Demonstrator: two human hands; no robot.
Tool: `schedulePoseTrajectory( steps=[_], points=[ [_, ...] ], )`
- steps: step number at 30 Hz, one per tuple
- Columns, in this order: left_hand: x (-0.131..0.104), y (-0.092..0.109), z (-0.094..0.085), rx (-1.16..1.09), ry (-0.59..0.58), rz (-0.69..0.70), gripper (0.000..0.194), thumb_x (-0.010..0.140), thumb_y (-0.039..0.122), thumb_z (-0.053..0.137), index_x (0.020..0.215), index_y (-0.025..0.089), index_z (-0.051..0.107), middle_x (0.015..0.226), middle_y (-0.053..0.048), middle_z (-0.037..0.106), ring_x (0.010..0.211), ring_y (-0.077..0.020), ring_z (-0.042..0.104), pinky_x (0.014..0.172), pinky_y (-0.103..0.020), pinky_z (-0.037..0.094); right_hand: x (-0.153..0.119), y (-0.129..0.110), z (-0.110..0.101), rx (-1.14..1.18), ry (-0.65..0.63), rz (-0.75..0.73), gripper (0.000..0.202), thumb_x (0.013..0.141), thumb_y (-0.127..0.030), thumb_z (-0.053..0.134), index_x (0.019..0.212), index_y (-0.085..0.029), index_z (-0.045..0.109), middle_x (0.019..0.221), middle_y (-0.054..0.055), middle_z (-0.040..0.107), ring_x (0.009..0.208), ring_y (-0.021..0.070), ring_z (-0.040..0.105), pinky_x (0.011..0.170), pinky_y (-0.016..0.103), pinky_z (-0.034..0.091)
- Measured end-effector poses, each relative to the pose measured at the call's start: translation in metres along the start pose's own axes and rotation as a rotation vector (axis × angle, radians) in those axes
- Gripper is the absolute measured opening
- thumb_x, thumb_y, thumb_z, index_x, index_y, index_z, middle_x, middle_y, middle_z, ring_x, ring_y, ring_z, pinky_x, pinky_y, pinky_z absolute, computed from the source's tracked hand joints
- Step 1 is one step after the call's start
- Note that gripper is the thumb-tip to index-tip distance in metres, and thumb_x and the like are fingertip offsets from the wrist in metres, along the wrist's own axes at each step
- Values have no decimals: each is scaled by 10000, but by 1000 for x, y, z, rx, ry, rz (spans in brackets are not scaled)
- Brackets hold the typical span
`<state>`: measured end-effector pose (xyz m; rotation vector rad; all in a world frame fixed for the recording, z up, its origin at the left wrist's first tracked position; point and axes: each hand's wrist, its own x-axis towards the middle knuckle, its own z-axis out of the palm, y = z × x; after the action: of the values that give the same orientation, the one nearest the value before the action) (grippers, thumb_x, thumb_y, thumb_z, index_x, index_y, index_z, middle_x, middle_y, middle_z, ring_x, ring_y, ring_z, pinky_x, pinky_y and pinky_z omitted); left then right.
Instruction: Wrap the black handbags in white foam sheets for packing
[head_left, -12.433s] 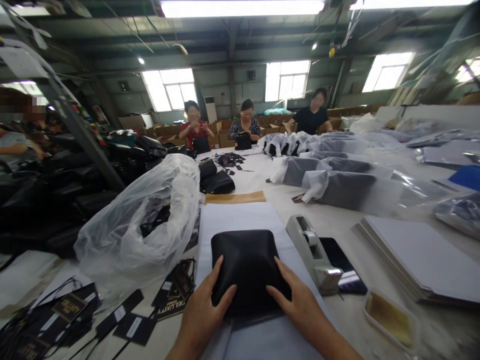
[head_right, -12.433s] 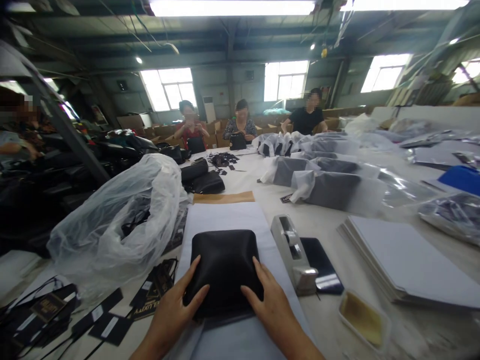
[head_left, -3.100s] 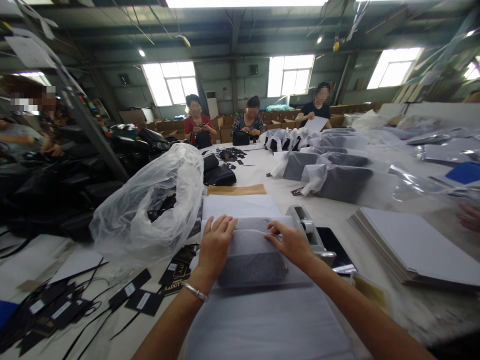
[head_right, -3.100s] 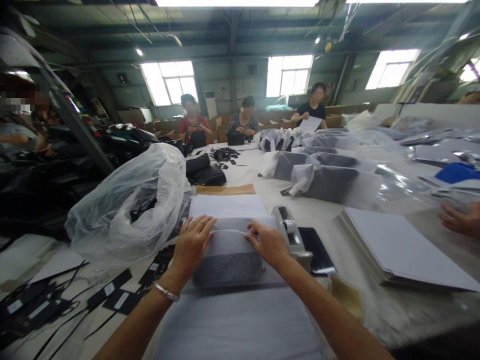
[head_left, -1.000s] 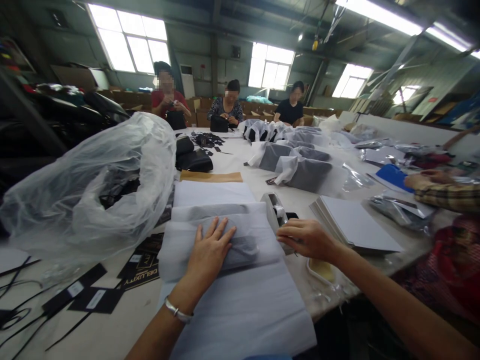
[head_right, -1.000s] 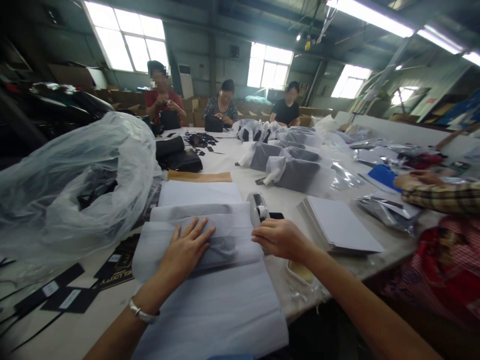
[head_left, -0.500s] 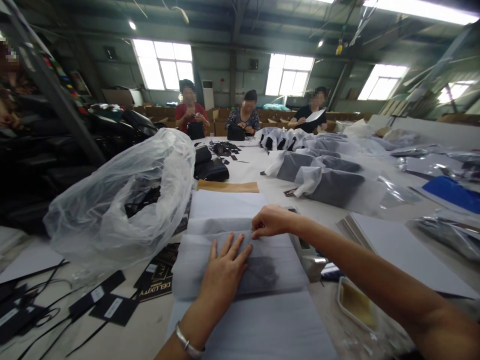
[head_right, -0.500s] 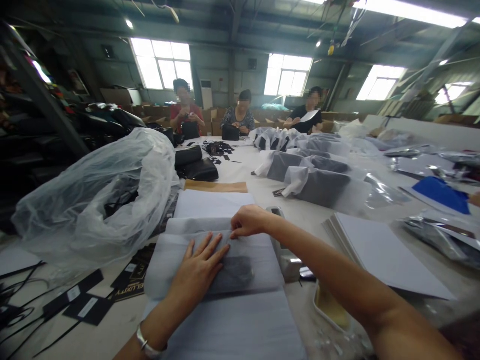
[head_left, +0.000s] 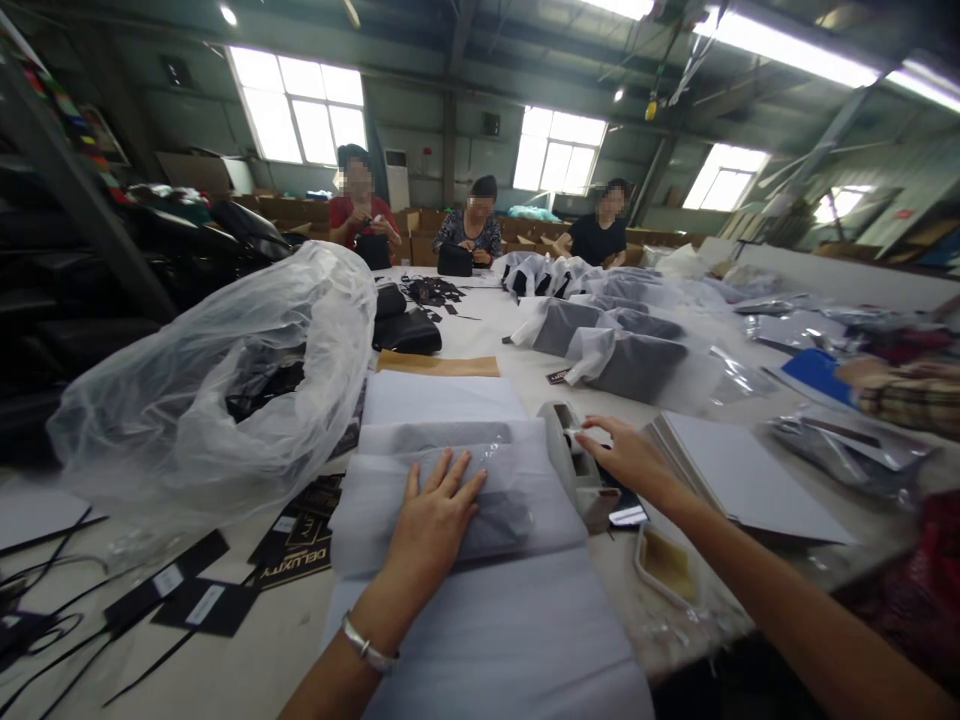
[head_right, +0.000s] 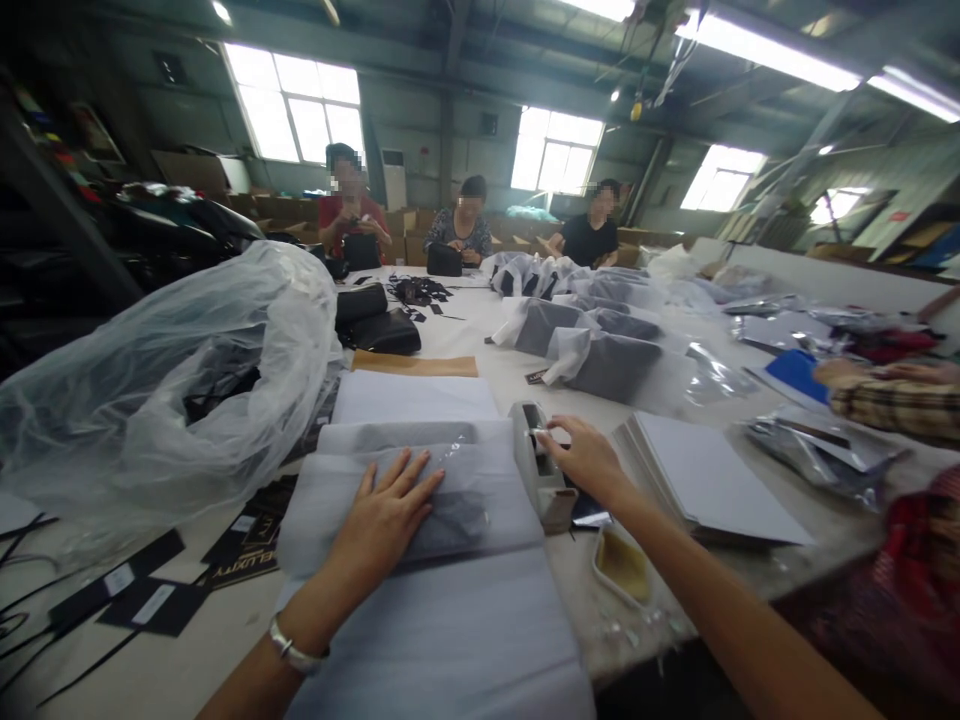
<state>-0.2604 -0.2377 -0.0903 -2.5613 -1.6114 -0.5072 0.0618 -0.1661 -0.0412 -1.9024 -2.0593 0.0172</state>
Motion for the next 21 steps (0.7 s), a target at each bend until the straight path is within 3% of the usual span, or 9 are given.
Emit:
schedulePoseTrajectory(
  steps=[4,9,12,16,18,21],
  points=[
    [0,1,-1,-5,-4,6,401,991,279,455,1382,341,521,1546,-13,402,1450,-296,327,1105,-651,325,-58,22,11,419,-99,265,415,847,-569,565,905,-219,780,1361,101,603,1284,313,524,1104,422,361],
    [0,1,-4,4,-12,18,411,978,255,481,1382,316,524,1544,-38,407,1442,-307,342,1104,-648,319,-77,11,23,951,-32,478,445,688,-581,751,931,-210,791,1442,113,526,1317,319,495,1129,450,334],
    [0,1,-7,2,-14,17,411,972,258,491,1377,314,530,1537,-46,419,1436,-312,351,1101,-640,327,-81,-3,17,1037,103,474,406,625,-562,808,809,-200,791,1416,125,549,1300,332,511,1117,465,360],
    [0,2,-9,-8,-21,13,411,968,260,495,1373,317,534,1533,-49,427,1436,-314,352,1097,-638,334,-106,-21,4,1022,278,408,343,677,-523,804,822,-213,784,1405,98,562,1287,304,526,1075,414,439],
    [0,3,-10,-11,-26,12,410,967,259,495,1371,314,537,1532,-50,430,1435,-315,352,1097,-641,332,-122,-25,1,1029,265,426,330,727,-505,780,903,-226,781,1342,88,616,1246,286,564,1047,402,471],
    [0,3,-11,-4,-37,8,412,968,256,492,1374,312,535,1534,-49,426,1435,-317,352,1094,-643,335,-141,-25,6,1117,152,543,378,743,-523,764,959,-213,772,1076,97,741,1046,269,678,936,401,549]
  ],
)
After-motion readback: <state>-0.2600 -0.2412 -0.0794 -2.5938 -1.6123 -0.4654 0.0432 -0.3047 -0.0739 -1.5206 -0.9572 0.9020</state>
